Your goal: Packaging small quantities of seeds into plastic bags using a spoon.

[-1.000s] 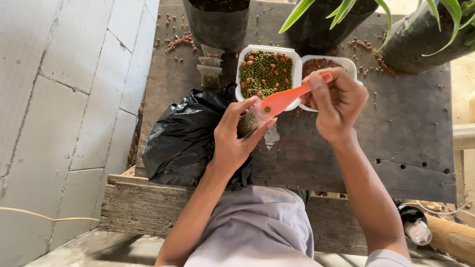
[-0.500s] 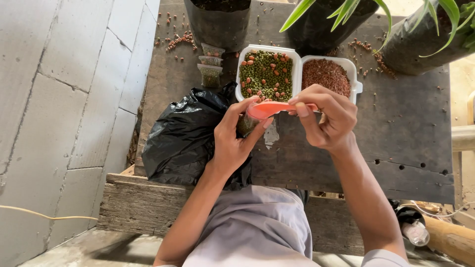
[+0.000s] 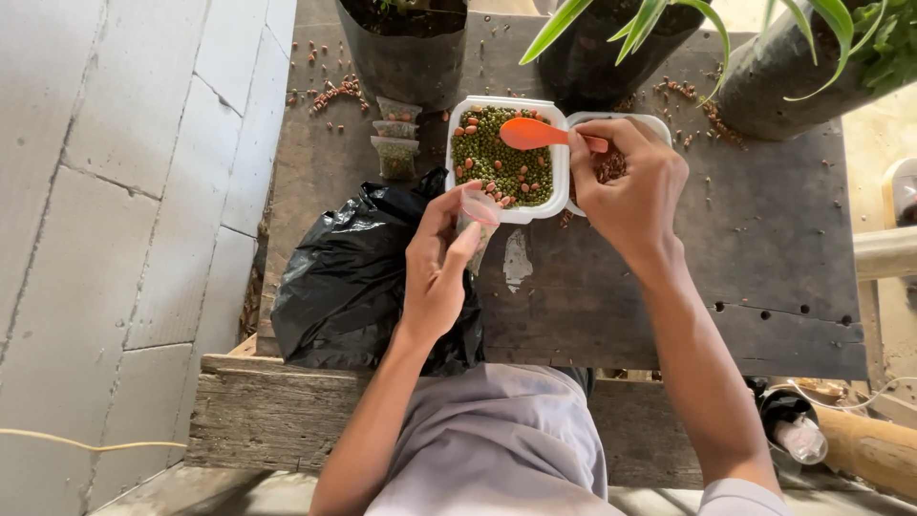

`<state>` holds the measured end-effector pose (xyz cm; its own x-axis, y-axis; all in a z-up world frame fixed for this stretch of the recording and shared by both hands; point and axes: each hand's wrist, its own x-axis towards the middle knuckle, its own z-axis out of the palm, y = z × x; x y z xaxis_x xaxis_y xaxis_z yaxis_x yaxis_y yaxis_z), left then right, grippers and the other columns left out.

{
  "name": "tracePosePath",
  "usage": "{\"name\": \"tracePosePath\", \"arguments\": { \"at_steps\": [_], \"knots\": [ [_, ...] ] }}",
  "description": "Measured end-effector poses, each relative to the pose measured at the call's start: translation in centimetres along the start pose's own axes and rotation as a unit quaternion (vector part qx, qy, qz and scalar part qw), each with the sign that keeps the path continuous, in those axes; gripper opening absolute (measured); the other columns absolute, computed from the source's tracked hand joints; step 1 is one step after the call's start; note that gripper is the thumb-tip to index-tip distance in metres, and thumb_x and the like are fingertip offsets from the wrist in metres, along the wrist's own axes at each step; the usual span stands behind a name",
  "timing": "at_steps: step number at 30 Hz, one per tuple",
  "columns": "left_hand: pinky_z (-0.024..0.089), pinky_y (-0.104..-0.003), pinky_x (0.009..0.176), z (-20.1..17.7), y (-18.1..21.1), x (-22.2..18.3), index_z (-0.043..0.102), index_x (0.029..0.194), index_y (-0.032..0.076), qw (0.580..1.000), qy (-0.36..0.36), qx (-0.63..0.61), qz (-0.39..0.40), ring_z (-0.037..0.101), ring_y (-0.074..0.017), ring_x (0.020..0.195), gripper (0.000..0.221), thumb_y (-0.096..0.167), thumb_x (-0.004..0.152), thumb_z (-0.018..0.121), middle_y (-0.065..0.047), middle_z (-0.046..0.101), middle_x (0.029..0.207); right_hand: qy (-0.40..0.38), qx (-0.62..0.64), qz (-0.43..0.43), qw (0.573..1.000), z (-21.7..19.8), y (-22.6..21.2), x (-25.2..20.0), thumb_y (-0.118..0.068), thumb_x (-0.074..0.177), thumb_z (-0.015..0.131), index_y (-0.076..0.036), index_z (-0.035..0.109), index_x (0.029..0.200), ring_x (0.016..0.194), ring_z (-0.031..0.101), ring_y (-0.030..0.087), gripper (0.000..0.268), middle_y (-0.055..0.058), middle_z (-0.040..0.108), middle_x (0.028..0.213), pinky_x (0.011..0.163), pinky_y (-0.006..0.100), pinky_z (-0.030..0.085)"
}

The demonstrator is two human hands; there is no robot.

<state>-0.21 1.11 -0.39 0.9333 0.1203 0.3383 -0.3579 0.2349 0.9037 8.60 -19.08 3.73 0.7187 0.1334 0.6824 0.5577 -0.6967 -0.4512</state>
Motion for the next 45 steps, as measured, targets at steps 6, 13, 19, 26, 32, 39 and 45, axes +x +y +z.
{"name": "tracePosePath", "arguments": {
  "at_steps": [6,13,19,26,32,39,45],
  "knots": [
    [0.058,-0.044,0.093,0.3,0.2,0.1,0.063,0.135,0.005,1.000,-0.010,-0.003,0.018,0.073,-0.0241,0.099,0.036,0.011,0.100,0.070,-0.014,0.074,0.109,0.018,-0.025,-0.166,0.986,-1.4,-2.5,0.9,-0.005,0.100,0.080,-0.003,0.079,0.110,0.101,0.066,0.031,0.011,0.012,0.074,0.112,0.087,0.038,0.046],
    [0.058,-0.034,0.095,0.4,2.4,-0.8,0.076,0.102,0.010,0.999,-0.034,-0.007,-0.012,0.077,-0.0168,0.103,0.017,0.002,0.088,0.081,-0.006,0.081,0.103,-0.089,0.215,-0.027,0.972,-1.5,-5.4,-6.7,-0.023,0.088,0.081,-0.003,0.077,0.113,0.096,0.070,0.032,0.032,0.014,0.075,0.104,0.077,0.038,0.057],
    [0.060,-0.036,0.090,-0.6,2.5,-2.7,0.080,0.113,0.015,0.994,-0.079,0.076,-0.007,0.079,-0.0230,0.098,0.029,0.002,0.087,0.082,-0.006,0.082,0.096,-0.057,0.228,0.047,0.971,-1.7,-7.2,-8.4,0.005,0.081,0.083,0.000,0.079,0.087,0.078,0.075,0.025,0.010,0.014,0.078,0.091,0.067,0.031,0.060],
    [0.053,-0.045,0.104,-1.6,3.2,-2.8,0.070,0.130,0.009,0.986,-0.097,0.128,-0.039,0.070,-0.0259,0.119,0.042,0.017,0.090,0.081,-0.010,0.077,0.118,-0.055,0.255,-0.017,0.965,-3.5,-6.7,-6.7,0.005,0.084,0.080,0.003,0.076,0.084,0.074,0.072,0.031,0.005,0.016,0.076,0.086,0.070,0.038,0.060],
    [0.048,-0.054,0.108,-1.7,4.4,-1.9,0.065,0.134,0.004,0.983,-0.099,0.152,-0.031,0.064,-0.0375,0.125,0.031,0.020,0.108,0.055,-0.017,0.072,0.122,-0.084,0.235,-0.023,0.968,-2.6,-5.7,-7.0,0.004,0.086,0.079,0.001,0.076,0.087,0.081,0.074,0.031,0.004,0.014,0.076,0.091,0.075,0.039,0.060],
    [0.054,-0.047,0.104,-0.6,3.9,-1.2,0.064,0.134,0.003,0.982,-0.177,0.033,-0.061,0.070,-0.0274,0.116,0.032,0.017,0.107,0.054,-0.014,0.073,0.120,-0.171,0.302,0.059,0.936,-3.1,-5.4,-6.0,-0.001,0.090,0.077,-0.001,0.077,0.088,0.067,0.066,0.020,0.002,0.013,0.072,0.080,0.063,0.034,0.057],
    [0.061,-0.043,0.090,-0.2,1.2,-1.8,0.074,0.119,0.007,0.980,-0.155,-0.034,-0.118,0.075,-0.0199,0.098,0.020,0.016,0.104,0.064,-0.009,0.078,0.101,-0.167,0.421,0.205,0.868,-3.1,-4.7,-5.4,0.001,0.095,0.072,0.009,0.074,0.086,0.064,0.063,0.012,0.012,0.016,0.067,0.074,0.058,0.027,0.060]
  ]
}}
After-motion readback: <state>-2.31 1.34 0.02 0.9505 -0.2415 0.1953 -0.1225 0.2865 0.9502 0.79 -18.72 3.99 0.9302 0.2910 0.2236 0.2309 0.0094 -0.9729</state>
